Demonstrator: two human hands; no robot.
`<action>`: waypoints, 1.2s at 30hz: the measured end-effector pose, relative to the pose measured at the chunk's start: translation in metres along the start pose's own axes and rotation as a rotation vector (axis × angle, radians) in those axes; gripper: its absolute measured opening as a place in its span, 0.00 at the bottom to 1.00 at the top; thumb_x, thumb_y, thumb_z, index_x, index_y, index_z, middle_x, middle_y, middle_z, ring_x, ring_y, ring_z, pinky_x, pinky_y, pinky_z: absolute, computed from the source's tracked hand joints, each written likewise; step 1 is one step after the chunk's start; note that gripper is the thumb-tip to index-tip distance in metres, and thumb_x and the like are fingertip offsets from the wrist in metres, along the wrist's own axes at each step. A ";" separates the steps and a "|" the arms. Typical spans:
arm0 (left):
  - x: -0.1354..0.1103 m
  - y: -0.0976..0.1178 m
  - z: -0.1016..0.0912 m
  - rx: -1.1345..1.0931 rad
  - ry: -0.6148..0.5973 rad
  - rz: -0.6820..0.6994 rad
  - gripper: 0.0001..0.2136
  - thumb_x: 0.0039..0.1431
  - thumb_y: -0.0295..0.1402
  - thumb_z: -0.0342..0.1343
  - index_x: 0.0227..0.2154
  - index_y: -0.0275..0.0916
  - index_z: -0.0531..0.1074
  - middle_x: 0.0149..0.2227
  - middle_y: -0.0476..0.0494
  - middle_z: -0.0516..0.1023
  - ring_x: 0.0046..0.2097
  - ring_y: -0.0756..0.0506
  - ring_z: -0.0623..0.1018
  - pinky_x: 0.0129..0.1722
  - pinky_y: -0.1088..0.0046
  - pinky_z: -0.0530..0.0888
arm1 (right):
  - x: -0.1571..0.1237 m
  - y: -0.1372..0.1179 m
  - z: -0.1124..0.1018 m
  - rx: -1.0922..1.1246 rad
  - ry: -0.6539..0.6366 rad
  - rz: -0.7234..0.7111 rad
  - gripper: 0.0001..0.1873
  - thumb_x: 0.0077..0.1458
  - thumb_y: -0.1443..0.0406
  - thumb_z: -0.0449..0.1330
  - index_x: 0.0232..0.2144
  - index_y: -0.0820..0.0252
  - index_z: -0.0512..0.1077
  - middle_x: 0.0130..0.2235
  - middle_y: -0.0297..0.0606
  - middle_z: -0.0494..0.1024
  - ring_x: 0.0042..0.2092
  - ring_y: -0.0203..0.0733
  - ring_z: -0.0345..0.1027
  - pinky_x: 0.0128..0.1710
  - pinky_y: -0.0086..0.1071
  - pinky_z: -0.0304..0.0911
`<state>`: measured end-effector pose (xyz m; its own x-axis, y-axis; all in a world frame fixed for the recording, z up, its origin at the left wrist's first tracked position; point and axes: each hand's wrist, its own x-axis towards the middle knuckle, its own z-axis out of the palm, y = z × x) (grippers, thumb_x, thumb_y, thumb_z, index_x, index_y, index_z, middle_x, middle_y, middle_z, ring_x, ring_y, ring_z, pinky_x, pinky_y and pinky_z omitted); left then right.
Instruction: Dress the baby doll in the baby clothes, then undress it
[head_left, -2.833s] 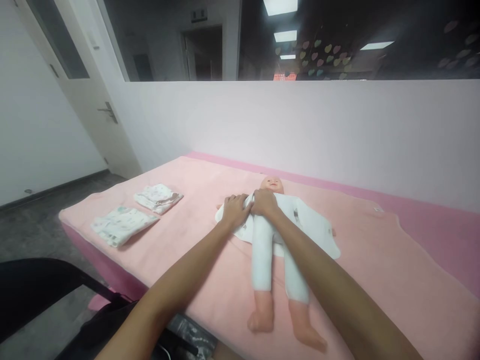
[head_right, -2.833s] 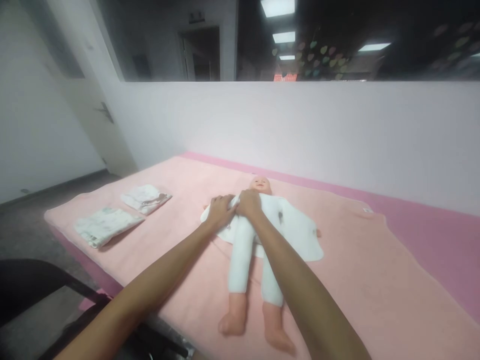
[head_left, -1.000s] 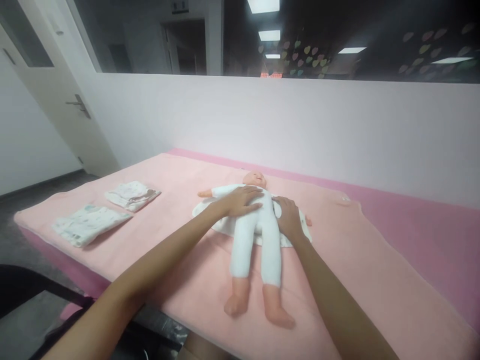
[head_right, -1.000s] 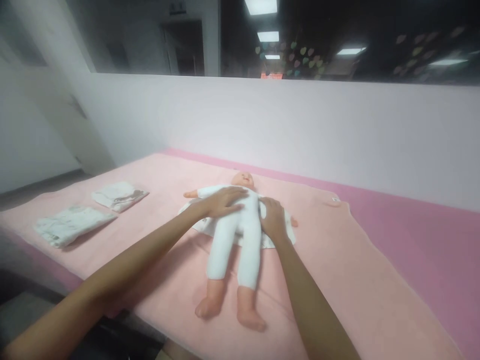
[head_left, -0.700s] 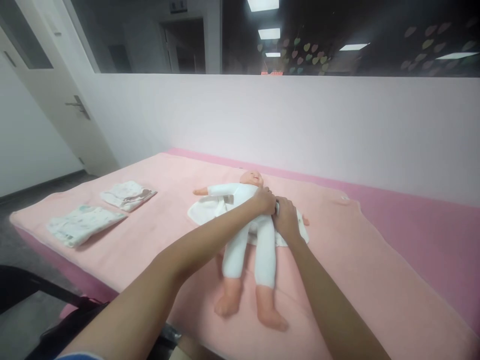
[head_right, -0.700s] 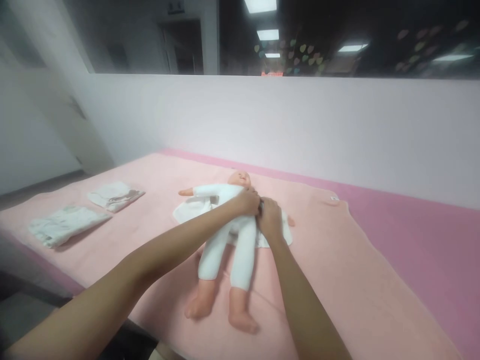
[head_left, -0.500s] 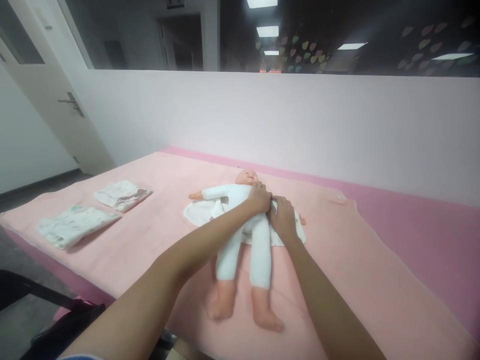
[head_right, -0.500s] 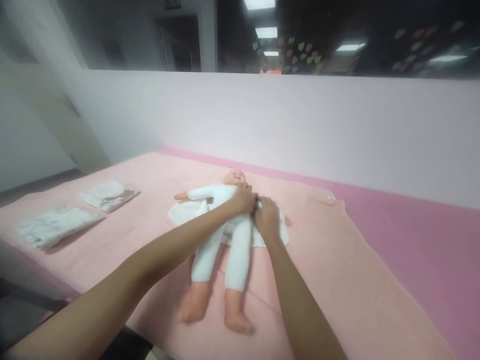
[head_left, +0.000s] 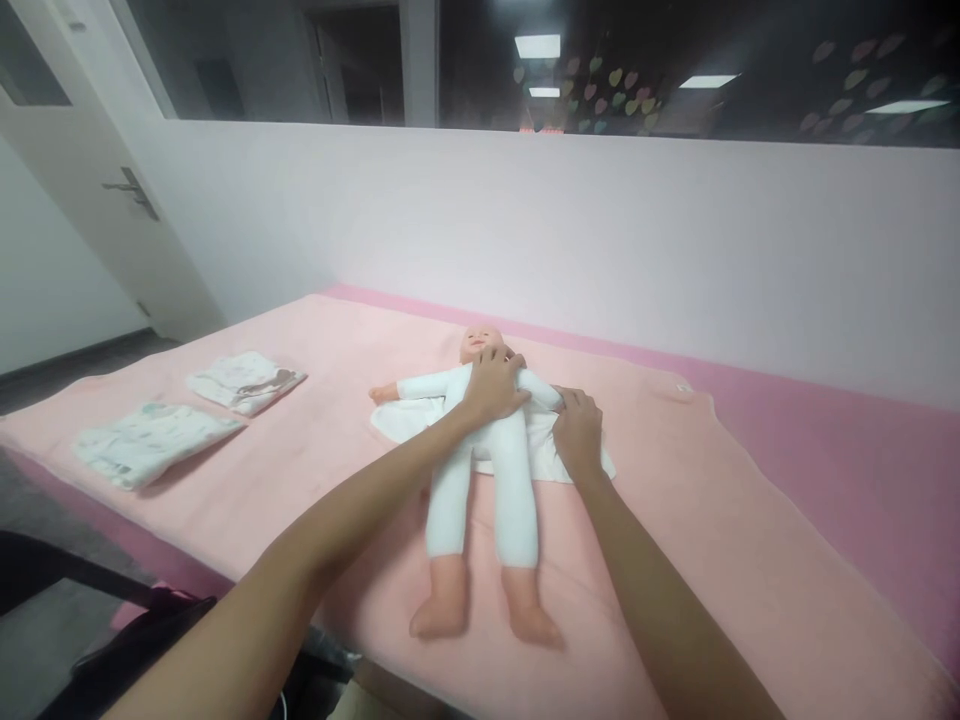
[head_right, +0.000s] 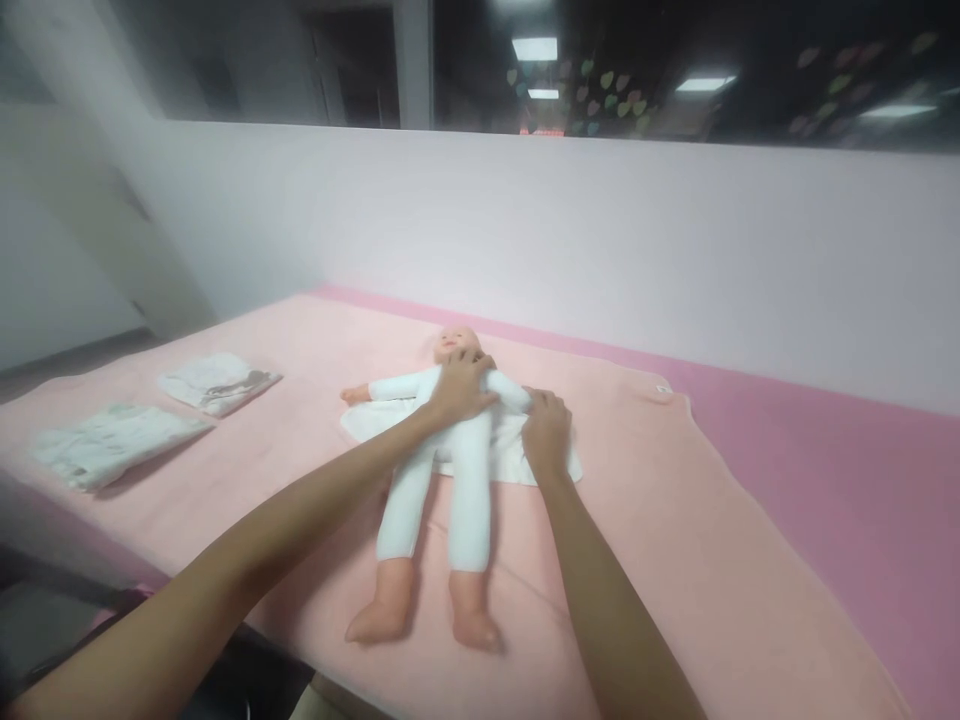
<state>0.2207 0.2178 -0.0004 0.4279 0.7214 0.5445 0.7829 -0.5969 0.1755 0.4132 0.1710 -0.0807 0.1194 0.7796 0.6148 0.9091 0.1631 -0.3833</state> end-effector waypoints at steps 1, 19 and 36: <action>-0.002 -0.003 -0.001 -0.032 0.025 -0.009 0.20 0.54 0.41 0.64 0.48 0.41 0.76 0.54 0.36 0.73 0.56 0.31 0.68 0.59 0.52 0.65 | 0.000 0.001 0.001 0.000 -0.012 0.011 0.24 0.62 0.76 0.46 0.49 0.57 0.77 0.45 0.45 0.78 0.48 0.52 0.66 0.50 0.41 0.58; -0.023 -0.033 -0.027 -0.204 0.092 -0.035 0.22 0.62 0.38 0.58 0.59 0.44 0.71 0.58 0.41 0.74 0.62 0.37 0.69 0.66 0.58 0.63 | 0.017 -0.017 -0.029 0.273 -0.020 0.006 0.30 0.60 0.56 0.61 0.61 0.62 0.67 0.59 0.53 0.73 0.61 0.59 0.64 0.64 0.52 0.59; -0.088 -0.106 -0.064 0.088 -0.115 -0.247 0.19 0.67 0.46 0.50 0.54 0.43 0.74 0.54 0.37 0.79 0.54 0.32 0.75 0.57 0.55 0.68 | 0.036 -0.030 -0.109 0.173 -0.621 0.143 0.25 0.56 0.47 0.69 0.49 0.54 0.75 0.46 0.43 0.83 0.44 0.54 0.77 0.40 0.39 0.66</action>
<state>0.0712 0.1950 -0.0143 0.2637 0.8793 0.3965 0.9040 -0.3687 0.2164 0.4343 0.1280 0.0281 -0.0653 0.9962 0.0572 0.8181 0.0863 -0.5686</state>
